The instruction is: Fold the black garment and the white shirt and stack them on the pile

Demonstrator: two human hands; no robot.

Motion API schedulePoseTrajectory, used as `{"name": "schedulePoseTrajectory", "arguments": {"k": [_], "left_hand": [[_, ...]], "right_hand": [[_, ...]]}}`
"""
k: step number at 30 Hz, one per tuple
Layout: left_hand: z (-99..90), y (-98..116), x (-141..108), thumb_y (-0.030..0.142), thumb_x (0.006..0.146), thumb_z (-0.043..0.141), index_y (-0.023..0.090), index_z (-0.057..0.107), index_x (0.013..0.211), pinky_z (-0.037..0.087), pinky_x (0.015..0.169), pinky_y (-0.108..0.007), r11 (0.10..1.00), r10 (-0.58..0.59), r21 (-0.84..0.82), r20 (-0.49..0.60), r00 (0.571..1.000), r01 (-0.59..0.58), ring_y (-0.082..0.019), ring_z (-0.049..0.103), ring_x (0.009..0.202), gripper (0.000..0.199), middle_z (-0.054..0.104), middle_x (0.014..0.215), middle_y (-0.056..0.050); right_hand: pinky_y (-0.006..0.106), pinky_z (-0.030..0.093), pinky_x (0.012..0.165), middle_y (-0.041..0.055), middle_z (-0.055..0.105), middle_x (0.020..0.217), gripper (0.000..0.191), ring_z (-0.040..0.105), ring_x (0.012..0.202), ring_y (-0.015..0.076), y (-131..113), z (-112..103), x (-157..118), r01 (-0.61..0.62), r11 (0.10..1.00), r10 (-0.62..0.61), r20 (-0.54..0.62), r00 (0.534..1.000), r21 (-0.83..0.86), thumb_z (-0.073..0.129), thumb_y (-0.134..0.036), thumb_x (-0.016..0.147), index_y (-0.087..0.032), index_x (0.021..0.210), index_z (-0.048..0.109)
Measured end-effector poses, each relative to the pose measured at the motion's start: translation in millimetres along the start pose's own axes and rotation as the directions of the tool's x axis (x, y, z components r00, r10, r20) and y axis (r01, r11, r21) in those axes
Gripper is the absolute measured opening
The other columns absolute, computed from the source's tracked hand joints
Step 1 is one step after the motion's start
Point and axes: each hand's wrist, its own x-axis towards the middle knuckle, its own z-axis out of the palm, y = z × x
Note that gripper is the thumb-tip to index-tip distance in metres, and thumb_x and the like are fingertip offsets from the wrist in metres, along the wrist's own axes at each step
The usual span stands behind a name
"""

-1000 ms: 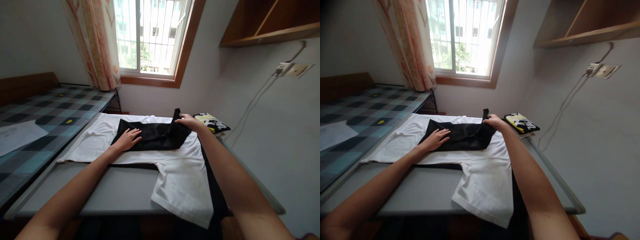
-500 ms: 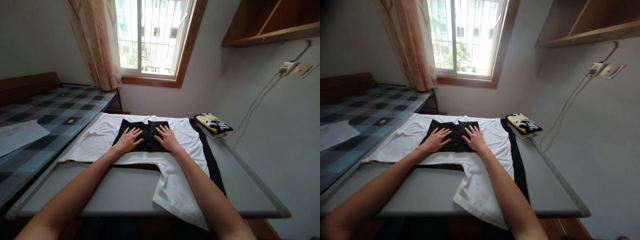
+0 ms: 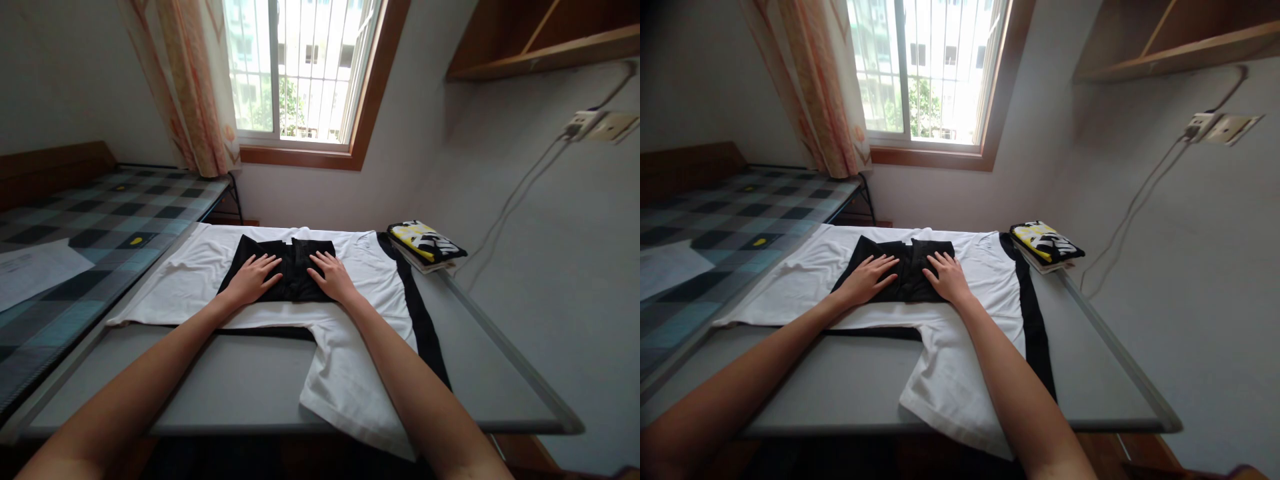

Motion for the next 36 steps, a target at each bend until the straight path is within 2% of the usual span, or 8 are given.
{"name": "schedulePoseTrajectory", "arguments": {"k": [10, 24, 36], "left_hand": [[2.6, -3.5, 0.2, 0.052, 0.103, 0.037, 0.022, 0.051, 0.150, 0.026, 0.125, -0.049, 1.000, -0.001, -0.007, -0.008, 1.000, 0.001, -0.027, 0.042, 0.148, 0.057, 0.052, 0.154, -0.009], [0.2, -2.0, -0.3, 0.052, 0.104, 0.037, 0.020, 0.051, 0.150, 0.027, 0.124, -0.050, 1.000, 0.003, -0.015, -0.010, 1.000, -0.003, -0.027, 0.042, 0.148, 0.058, 0.051, 0.154, -0.010], [-5.9, 3.6, 0.0, 0.051, 0.104, 0.036, 0.018, 0.050, 0.151, 0.025, 0.125, -0.050, 1.000, -0.027, -0.006, 0.039, 0.999, 0.027, -0.028, 0.040, 0.149, 0.058, 0.049, 0.156, -0.010]], "right_hand": [[0.051, 0.029, 0.122, 0.0088, 0.049, 0.158, 0.050, 0.035, 0.151, 0.0311, 3.3, 2.4, -0.4, 0.005, 1.000, -0.005, -0.003, 1.000, 0.016, 0.053, -0.043, 0.101, -0.024, 0.148, 0.057], [0.050, 0.029, 0.123, 0.0098, 0.049, 0.157, 0.050, 0.036, 0.151, 0.0312, 1.9, 0.3, -1.9, 0.003, 1.000, -0.003, -0.006, 1.000, 0.016, 0.054, -0.041, 0.101, -0.021, 0.147, 0.057], [0.049, 0.030, 0.122, 0.0103, 0.050, 0.156, 0.049, 0.037, 0.150, 0.0314, 3.0, 2.0, -1.4, 0.000, 1.000, 0.000, -0.020, 1.000, 0.031, 0.056, -0.039, 0.101, -0.019, 0.146, 0.059]]}}
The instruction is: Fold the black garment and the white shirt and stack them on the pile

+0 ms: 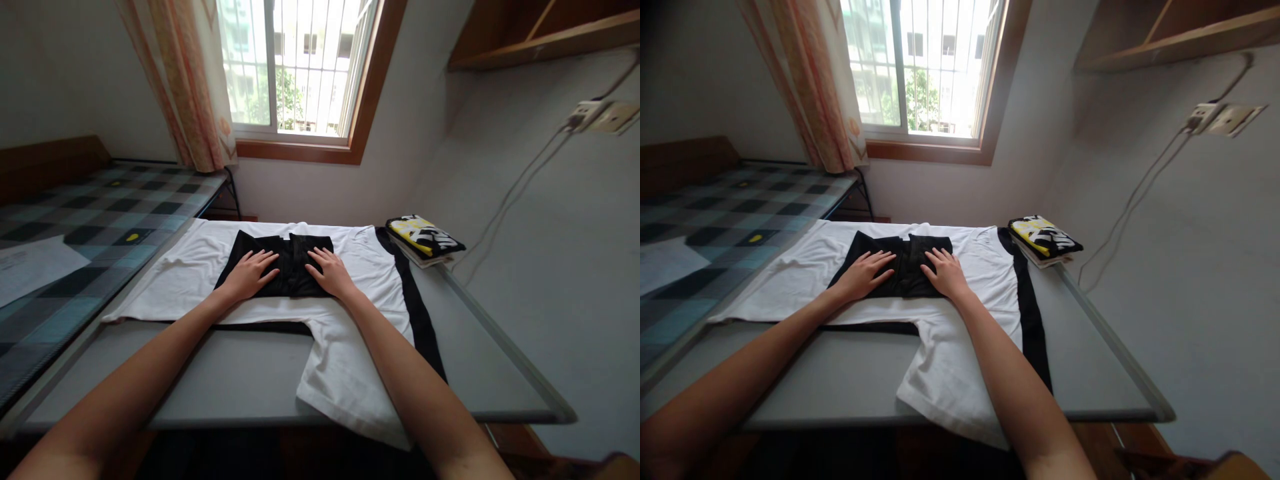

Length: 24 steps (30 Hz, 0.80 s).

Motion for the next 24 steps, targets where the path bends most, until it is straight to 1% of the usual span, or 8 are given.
{"name": "schedulePoseTrajectory", "arguments": {"k": [7, 10, 15, 20, 24], "left_hand": [[0.6, -0.5, 0.3, 0.050, 0.104, 0.036, 0.018, 0.049, 0.151, 0.025, 0.125, -0.050, 1.000, 0.001, 0.002, 0.000, 1.000, -0.001, -0.028, 0.040, 0.149, 0.058, 0.049, 0.156, -0.010], [0.8, -0.4, 0.5, 0.050, 0.104, 0.036, 0.017, 0.050, 0.150, 0.025, 0.125, -0.050, 1.000, 0.003, 0.005, -0.004, 1.000, -0.003, -0.028, 0.040, 0.149, 0.059, 0.050, 0.156, -0.010], [0.6, -0.3, 0.4, 0.051, 0.104, 0.036, 0.018, 0.050, 0.150, 0.025, 0.125, -0.049, 1.000, 0.004, 0.006, -0.011, 1.000, -0.004, -0.027, 0.041, 0.148, 0.058, 0.050, 0.155, -0.010], [0.3, -0.7, 0.4, 0.051, 0.104, 0.036, 0.018, 0.050, 0.150, 0.025, 0.125, -0.050, 1.000, 0.001, -0.005, -0.006, 1.000, -0.001, -0.028, 0.040, 0.149, 0.059, 0.050, 0.155, -0.010], [0.7, -0.9, 0.4, 0.052, 0.103, 0.036, 0.019, 0.051, 0.150, 0.025, 0.125, -0.050, 1.000, 0.003, -0.013, -0.010, 1.000, -0.003, -0.028, 0.041, 0.148, 0.059, 0.050, 0.155, -0.010]], "right_hand": [[0.049, 0.030, 0.122, 0.0100, 0.051, 0.156, 0.049, 0.038, 0.150, 0.0311, -0.2, -0.1, -0.2, -0.005, 1.000, 0.005, -0.005, 1.000, 0.003, 0.057, -0.040, 0.100, -0.021, 0.145, 0.059], [0.049, 0.030, 0.122, 0.0090, 0.051, 0.156, 0.048, 0.037, 0.150, 0.0304, 0.0, 0.3, -0.1, -0.002, 1.000, 0.003, -0.010, 1.000, 0.008, 0.058, -0.041, 0.100, -0.023, 0.145, 0.060], [0.048, 0.030, 0.122, 0.0098, 0.051, 0.156, 0.049, 0.037, 0.150, 0.0309, 0.1, 0.2, 0.1, -0.004, 1.000, 0.004, -0.004, 1.000, 0.002, 0.057, -0.040, 0.100, -0.021, 0.145, 0.059], [0.049, 0.031, 0.122, 0.0087, 0.052, 0.155, 0.048, 0.038, 0.150, 0.0303, 0.8, 0.2, 0.1, 0.002, 1.000, -0.002, -0.008, 1.000, 0.010, 0.057, -0.041, 0.100, -0.024, 0.145, 0.060], [0.049, 0.031, 0.122, 0.0085, 0.052, 0.155, 0.048, 0.038, 0.150, 0.0303, 0.9, 0.5, 0.0, 0.004, 1.000, -0.004, -0.011, 1.000, 0.005, 0.057, -0.041, 0.100, -0.024, 0.145, 0.060]]}}
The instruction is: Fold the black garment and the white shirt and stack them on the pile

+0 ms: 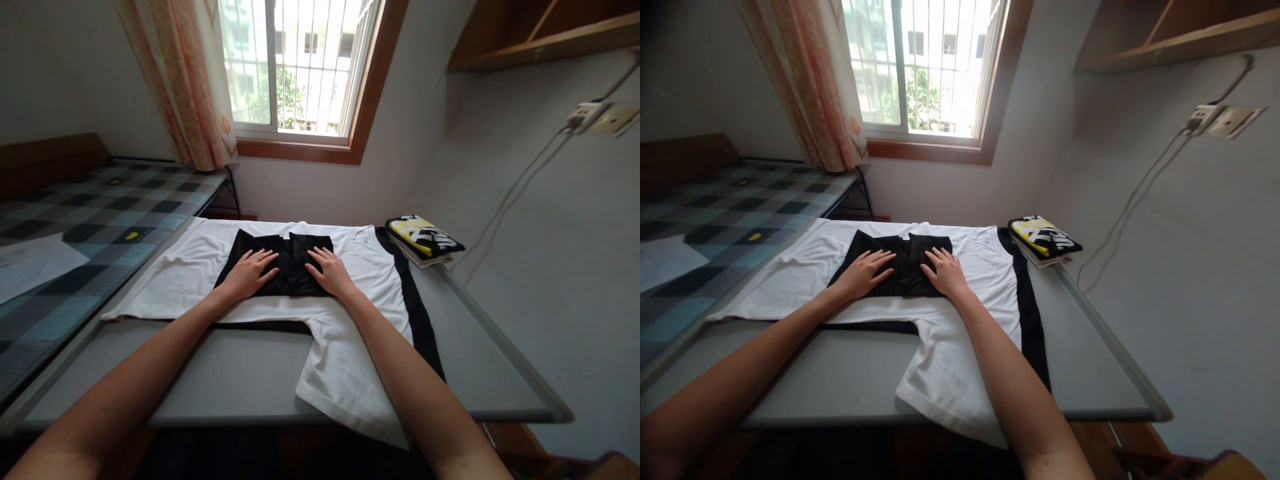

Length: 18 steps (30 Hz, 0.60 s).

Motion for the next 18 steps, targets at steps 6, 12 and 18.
{"name": "schedulePoseTrajectory", "arguments": {"k": [6, 12, 18], "left_hand": [[3.4, -2.3, 0.3, 0.053, 0.103, 0.035, 0.019, 0.051, 0.150, 0.025, 0.125, -0.049, 1.000, 0.010, 0.003, -0.015, 1.000, -0.010, -0.027, 0.041, 0.148, 0.060, 0.052, 0.154, -0.010], [4.0, -3.3, 0.5, 0.053, 0.103, 0.035, 0.020, 0.052, 0.149, 0.026, 0.125, -0.050, 1.000, 0.011, -0.003, -0.019, 1.000, -0.011, -0.028, 0.042, 0.147, 0.059, 0.052, 0.154, -0.010], [3.3, -3.0, 0.5, 0.053, 0.103, 0.035, 0.020, 0.052, 0.149, 0.027, 0.124, -0.051, 1.000, 0.013, 0.000, -0.016, 1.000, -0.013, -0.028, 0.043, 0.147, 0.059, 0.052, 0.154, -0.010]], "right_hand": [[0.049, 0.031, 0.122, 0.0101, 0.051, 0.156, 0.049, 0.038, 0.150, 0.0310, -0.9, -0.8, -0.3, -0.004, 1.000, 0.004, 0.007, 1.000, -0.006, 0.057, -0.040, 0.100, -0.021, 0.145, 0.059], [0.050, 0.030, 0.122, 0.0098, 0.051, 0.156, 0.049, 0.037, 0.150, 0.0304, -0.3, -0.5, -0.1, -0.006, 1.000, 0.006, 0.011, 1.000, 0.007, 0.057, -0.041, 0.100, -0.023, 0.146, 0.059], [0.049, 0.030, 0.122, 0.0093, 0.050, 0.156, 0.049, 0.037, 0.150, 0.0303, -0.5, -0.6, -0.5, -0.006, 1.000, 0.006, 0.012, 1.000, -0.011, 0.055, -0.041, 0.101, -0.022, 0.146, 0.059]]}}
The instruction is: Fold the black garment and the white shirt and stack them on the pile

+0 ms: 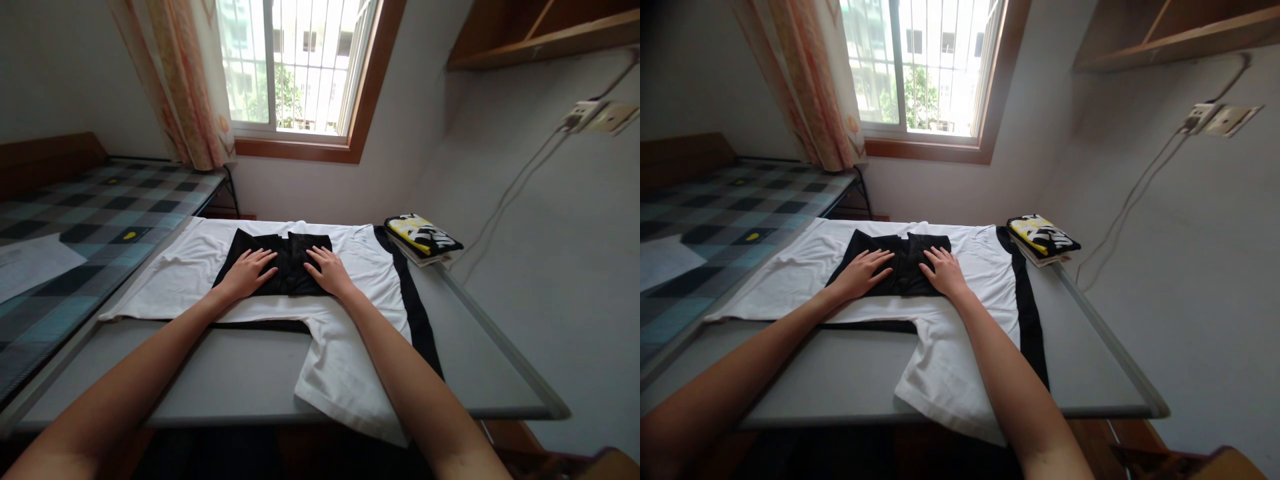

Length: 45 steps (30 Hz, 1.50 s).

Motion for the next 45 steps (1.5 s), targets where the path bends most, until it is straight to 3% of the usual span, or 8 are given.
{"name": "schedulePoseTrajectory", "arguments": {"k": [45], "left_hand": [[-0.9, 0.6, -0.3, 0.052, 0.103, 0.035, 0.021, 0.052, 0.149, 0.027, 0.124, -0.050, 1.000, -0.002, 0.011, 0.001, 1.000, 0.002, -0.027, 0.043, 0.147, 0.058, 0.052, 0.154, -0.009]], "right_hand": [[0.049, 0.031, 0.122, 0.0091, 0.052, 0.155, 0.048, 0.038, 0.149, 0.0302, 1.1, 0.7, 0.6, 0.016, 1.000, -0.016, -0.004, 1.000, -0.004, 0.055, -0.042, 0.101, -0.023, 0.146, 0.059]]}}
